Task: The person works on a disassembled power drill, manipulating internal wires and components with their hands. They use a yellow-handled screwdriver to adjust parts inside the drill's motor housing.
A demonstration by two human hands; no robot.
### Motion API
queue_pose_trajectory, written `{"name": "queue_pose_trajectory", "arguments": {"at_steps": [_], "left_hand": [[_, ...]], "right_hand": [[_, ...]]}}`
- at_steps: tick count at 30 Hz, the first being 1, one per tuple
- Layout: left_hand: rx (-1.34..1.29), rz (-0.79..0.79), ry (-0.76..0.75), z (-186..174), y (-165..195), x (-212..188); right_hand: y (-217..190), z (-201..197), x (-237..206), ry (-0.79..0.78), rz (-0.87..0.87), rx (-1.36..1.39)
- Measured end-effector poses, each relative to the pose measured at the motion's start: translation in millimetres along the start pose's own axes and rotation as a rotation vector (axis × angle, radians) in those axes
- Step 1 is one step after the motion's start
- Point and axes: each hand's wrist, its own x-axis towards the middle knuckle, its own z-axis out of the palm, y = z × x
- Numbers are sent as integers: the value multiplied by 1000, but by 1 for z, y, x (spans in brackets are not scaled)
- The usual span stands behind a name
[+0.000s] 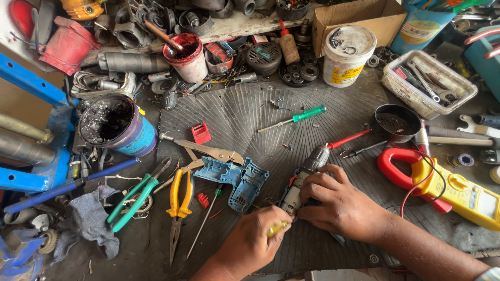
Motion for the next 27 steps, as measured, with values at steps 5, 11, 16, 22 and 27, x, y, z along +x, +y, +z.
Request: {"name": "queue_pose_trajectory", "arguments": {"at_steps": [5,11,16,22,27], "left_hand": [[67,184,-12,0,-3,-3],[-16,-60,149,11,-5,-9],[-66,-52,196,18,-10,-15],[-17,-32,186,17,-15,-18],[-46,-38,199,18,-14,-18]], "right_hand": [[-2,-4,0,-1,-8,-33],[-6,-7,3,-10,-20,-123],[-4,-4,3,-12,3,-100],[-4,-2,-2,8,-48,-132],[-3,-1,-4,28,-56,-90]]}}
